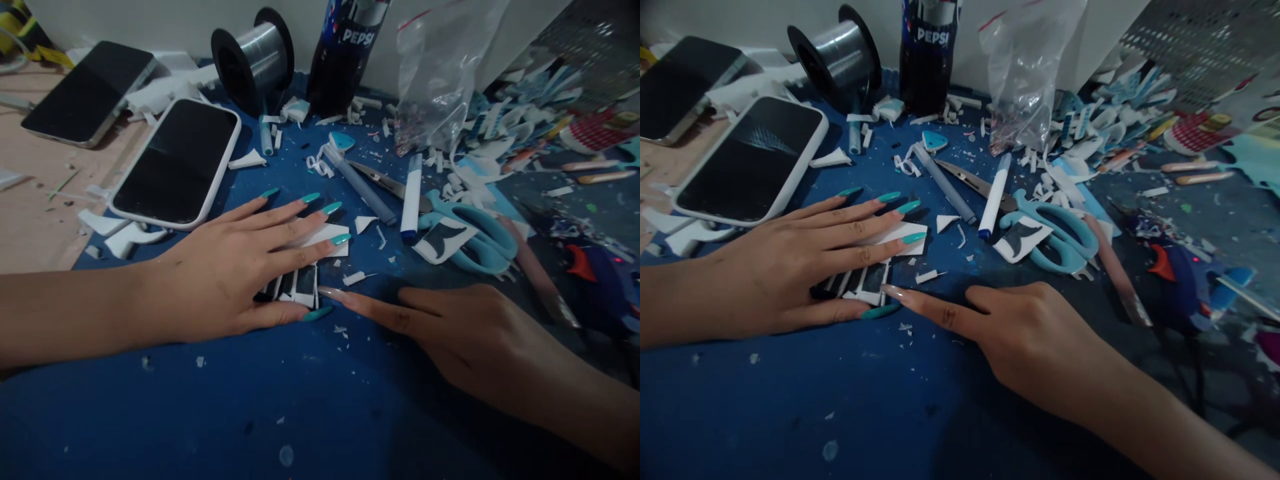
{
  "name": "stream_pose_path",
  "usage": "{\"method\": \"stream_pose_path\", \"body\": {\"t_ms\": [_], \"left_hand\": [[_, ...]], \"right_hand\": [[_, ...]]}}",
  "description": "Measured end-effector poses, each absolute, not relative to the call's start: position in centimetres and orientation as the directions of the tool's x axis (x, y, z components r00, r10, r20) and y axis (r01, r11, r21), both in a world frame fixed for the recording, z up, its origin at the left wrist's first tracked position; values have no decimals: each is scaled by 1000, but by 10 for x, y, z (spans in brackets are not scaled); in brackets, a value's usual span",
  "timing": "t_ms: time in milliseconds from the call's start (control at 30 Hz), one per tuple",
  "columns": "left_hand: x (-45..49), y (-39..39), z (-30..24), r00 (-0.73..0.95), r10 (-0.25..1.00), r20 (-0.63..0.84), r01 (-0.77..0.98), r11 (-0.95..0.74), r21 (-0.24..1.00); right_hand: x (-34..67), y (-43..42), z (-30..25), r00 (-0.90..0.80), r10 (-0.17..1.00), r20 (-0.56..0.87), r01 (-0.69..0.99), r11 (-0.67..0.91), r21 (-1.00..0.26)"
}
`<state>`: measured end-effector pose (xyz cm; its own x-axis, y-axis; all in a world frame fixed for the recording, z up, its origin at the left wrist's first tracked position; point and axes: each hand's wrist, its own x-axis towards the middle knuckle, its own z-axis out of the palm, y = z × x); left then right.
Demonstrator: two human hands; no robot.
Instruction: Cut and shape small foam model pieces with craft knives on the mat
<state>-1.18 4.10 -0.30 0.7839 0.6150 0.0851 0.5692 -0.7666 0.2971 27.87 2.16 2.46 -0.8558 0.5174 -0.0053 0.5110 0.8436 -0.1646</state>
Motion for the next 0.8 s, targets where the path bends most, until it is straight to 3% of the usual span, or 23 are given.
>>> {"method": "stream_pose_path", "body": {"t_ms": [400,800], "left_hand": [[-10,40,-6,783,613,112,563,-772,295],[-10,39,-7,773,623,115,581,-770,265]], "right_hand": [[277,24,24,-877,479,-26,479,873,-86],[277,22,23,-873,487,-30,487,869,-84]]}}
